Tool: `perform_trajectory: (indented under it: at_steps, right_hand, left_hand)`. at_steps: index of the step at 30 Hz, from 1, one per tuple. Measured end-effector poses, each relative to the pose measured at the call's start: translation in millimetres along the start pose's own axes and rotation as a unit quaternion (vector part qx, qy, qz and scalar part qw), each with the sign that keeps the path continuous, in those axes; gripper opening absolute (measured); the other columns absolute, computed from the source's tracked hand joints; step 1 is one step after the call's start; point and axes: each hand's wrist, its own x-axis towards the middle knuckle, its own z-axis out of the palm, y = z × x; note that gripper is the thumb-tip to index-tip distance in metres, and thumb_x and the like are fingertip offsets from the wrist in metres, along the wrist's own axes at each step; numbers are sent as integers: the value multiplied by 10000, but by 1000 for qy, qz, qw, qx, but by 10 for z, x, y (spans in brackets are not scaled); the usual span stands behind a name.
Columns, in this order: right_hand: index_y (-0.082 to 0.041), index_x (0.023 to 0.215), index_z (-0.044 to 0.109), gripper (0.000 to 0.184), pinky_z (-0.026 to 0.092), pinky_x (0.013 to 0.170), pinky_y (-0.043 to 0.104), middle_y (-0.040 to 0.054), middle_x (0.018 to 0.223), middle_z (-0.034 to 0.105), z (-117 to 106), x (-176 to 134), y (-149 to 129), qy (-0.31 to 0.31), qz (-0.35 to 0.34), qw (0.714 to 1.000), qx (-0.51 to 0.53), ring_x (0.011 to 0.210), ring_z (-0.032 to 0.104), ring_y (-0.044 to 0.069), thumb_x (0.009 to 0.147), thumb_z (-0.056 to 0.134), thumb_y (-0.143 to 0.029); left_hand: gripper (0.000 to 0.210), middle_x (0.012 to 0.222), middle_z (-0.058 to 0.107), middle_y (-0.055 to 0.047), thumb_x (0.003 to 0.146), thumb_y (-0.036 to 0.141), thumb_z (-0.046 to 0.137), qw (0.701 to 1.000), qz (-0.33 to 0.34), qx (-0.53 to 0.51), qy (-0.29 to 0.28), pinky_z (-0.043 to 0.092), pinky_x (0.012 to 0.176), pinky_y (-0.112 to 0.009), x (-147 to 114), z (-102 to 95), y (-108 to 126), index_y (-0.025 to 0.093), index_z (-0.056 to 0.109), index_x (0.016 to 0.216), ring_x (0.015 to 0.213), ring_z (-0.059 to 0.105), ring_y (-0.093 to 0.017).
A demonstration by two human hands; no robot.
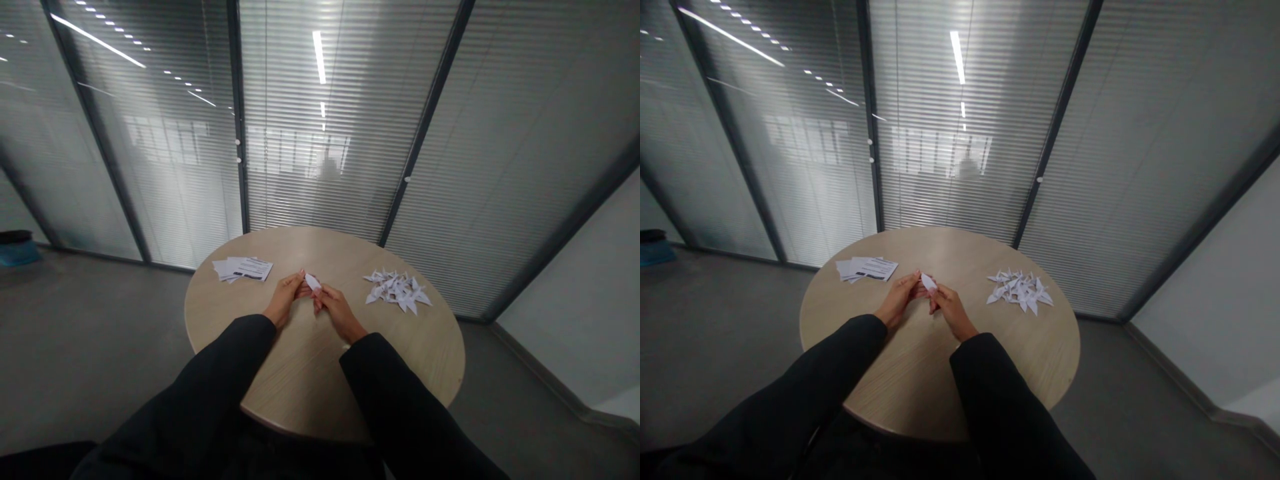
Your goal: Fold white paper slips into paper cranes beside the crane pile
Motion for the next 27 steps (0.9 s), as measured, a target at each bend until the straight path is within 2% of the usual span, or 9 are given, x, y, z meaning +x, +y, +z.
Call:
perform_trajectory:
  at_steps: [4,9,17,22,27]
  right_hand:
    - [-198,707,534,349,450,530,280,-50,509,443,-16,11,11,-1,20,995,100,485,458,122,743,620,-535]
    - [-204,711,529,340,477,534,304,-43,517,435,-20,7,-6,-15,26,994,105,488,466,131,762,574,-537]
    - [-201,824,527,451,467,489,271,-25,578,528,-8,28,46,6,65,994,88,491,511,124,738,562,-642]
    - [-202,858,531,454,473,481,240,-11,671,539,-38,31,32,84,25,995,53,607,540,135,741,566,-640]
    - [-212,898,526,413,487,507,230,11,799,563,-52,2,-61,89,14,995,45,708,562,147,762,568,-600]
  left_hand:
    - [477,951,700,-117,710,479,698,999,11,-5,-31,461,869,-348,-4,10,5,112,679,1013,868,638,-200]
    - [500,911,703,-100,652,413,757,996,35,51,-66,468,817,-339,3,10,-16,126,673,1052,830,636,-201]
    - [377,912,710,-82,609,367,780,993,58,98,-36,460,830,-325,59,-23,-33,132,689,889,831,637,-190]
    - [355,924,713,-93,589,356,785,988,87,129,-4,470,840,-343,103,-54,-62,137,701,855,845,644,-202]
    - [304,948,716,-92,622,332,768,973,103,207,-5,477,842,-344,68,-52,-45,162,726,869,854,647,-207]
